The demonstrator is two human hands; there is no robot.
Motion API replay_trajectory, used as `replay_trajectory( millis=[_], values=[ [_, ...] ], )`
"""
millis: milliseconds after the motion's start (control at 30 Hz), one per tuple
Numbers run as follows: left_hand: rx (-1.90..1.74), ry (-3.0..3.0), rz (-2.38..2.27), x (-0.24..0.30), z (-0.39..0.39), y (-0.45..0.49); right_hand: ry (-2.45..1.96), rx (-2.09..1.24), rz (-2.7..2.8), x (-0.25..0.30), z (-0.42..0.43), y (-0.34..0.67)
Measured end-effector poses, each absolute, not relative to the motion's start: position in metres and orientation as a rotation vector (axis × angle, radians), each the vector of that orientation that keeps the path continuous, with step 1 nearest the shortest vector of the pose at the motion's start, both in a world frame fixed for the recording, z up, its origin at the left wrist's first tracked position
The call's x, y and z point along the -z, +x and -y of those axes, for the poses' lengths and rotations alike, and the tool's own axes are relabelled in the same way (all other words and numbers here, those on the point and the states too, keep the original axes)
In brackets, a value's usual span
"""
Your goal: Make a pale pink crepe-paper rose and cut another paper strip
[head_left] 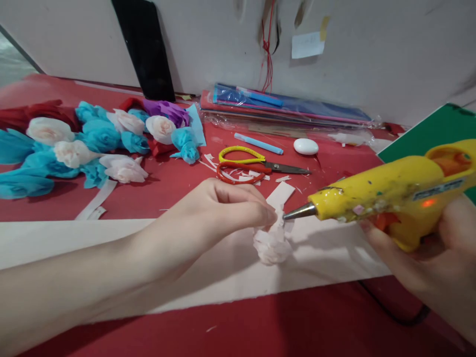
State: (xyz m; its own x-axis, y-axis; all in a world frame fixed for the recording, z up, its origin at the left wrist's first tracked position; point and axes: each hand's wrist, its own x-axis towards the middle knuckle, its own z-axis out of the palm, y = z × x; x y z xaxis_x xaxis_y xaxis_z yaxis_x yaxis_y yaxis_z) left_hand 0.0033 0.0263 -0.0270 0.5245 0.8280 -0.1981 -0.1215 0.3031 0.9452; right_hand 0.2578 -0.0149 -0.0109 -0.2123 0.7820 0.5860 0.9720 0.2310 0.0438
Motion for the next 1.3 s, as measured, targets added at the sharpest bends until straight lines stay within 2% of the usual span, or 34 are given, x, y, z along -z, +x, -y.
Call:
replay_trajectory(
  millis=[400,1300],
  values=[
    [-0.714,1.066,-0.795,0.03,-0.024,0.004,-1.785,0.443,1.894,0.009,0.021,0.248],
    [-0.716,1.07,-0.784,0.027,-0.025,0.005,-1.84,0.424,1.799,0.011,0.022,0.247]
  ],
)
